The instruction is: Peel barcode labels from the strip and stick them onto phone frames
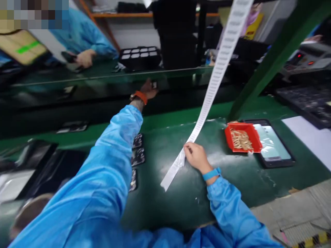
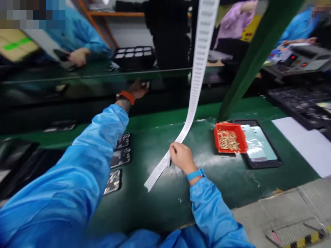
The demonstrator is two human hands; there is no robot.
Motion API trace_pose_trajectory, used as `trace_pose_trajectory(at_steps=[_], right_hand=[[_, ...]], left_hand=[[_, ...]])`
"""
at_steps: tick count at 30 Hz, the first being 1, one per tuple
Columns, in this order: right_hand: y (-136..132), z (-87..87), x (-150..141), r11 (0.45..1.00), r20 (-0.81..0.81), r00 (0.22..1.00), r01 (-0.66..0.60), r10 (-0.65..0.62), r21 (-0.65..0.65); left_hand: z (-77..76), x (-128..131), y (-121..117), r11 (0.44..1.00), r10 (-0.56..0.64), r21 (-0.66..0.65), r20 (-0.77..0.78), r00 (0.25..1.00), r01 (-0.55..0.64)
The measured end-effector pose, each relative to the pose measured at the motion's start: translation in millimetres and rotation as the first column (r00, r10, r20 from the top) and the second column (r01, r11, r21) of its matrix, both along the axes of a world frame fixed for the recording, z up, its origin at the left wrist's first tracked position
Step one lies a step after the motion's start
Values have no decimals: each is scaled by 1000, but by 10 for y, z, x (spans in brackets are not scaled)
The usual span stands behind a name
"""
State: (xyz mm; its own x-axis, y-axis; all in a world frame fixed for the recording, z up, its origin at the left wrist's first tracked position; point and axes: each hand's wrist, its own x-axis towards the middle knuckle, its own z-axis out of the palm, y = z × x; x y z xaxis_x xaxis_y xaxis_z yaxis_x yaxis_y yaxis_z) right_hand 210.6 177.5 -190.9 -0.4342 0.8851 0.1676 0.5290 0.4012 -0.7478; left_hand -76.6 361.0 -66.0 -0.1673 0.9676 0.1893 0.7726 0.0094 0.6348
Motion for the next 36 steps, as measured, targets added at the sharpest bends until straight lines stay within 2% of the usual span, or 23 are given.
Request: trace_pose_trajectory(at_steps=[2, 4, 5, 6, 7, 8, 10, 12, 16, 20, 23, 25, 27, 29, 32, 34, 36], right_hand=[[13, -26, 14, 1000, -39, 999, 15, -14, 13], [2, -36, 30, 999, -50, 998, 39, -37, 31], [-17, -31, 40, 998, -39, 998, 44, -42, 48], [-43, -20, 51, 997, -13, 999, 43, -42, 71], [-75, -5, 62, 995, 26, 999, 36, -38, 97], [-111, 13, 71, 992, 75, 997, 24, -34, 123], [-183, 47, 83, 987, 179, 984, -5, -25, 163], [-231, 77, 94, 985, 255, 967, -37, -8, 170], [-226, 127, 144, 991, 251, 963, -121, 101, 65], [-189, 160, 182, 985, 84, 983, -154, 160, -81], [-237, 156, 120, 978, -147, 987, -87, 60, -190], [-311, 157, 40, 961, -316, 948, -43, -47, -274], [-399, 173, -39, 944, -417, 901, -24, -122, -329], [-480, 196, -93, 950, -448, 882, -2, -145, -312], [-556, 215, -116, 975, -460, 875, 58, -154, -217], [-579, 209, -111, 983, -455, 877, 88, -154, -164], [-590, 196, -104, 986, -452, 879, 97, -150, -138]], left_hand=[[-92, 10, -292, 989, -8, -146, -76, 997, -4], [-218, 177, -780, 956, -97, -288, -118, 988, 59], [-295, 315, -1086, 930, -161, -351, -122, 979, 109], [-382, 478, -1412, 882, -297, -428, -176, 939, 198], [-476, 654, -1740, 848, -383, -470, -219, 897, 247], [-573, 829, -2048, 852, -397, -459, -254, 882, 252], [-753, 1138, -2535, 897, -341, -387, -301, 891, 213], [-881, 1338, -2803, 931, -279, -328, -351, 894, 162], [-956, 1386, -2900, 941, -236, -317, -365, 901, 119], [-948, 1314, -2948, 953, -211, -271, -282, 936, 133], [-954, 1362, -3030, 976, -156, -172, -141, 978, 131], [-956, 1413, -3069, 993, -86, -91, -48, 995, 81], [-948, 1444, -3091, 1000, -22, 10, 50, 999, 21], [-928, 1445, -3108, 990, -16, 140, 153, 988, -5], [-888, 1421, -3137, 941, -124, 337, 227, 966, 42], [-875, 1408, -3145, 916, -176, 394, 222, 959, 76], [-883, 1395, -3128, 925, -164, 376, 251, 954, 60]])
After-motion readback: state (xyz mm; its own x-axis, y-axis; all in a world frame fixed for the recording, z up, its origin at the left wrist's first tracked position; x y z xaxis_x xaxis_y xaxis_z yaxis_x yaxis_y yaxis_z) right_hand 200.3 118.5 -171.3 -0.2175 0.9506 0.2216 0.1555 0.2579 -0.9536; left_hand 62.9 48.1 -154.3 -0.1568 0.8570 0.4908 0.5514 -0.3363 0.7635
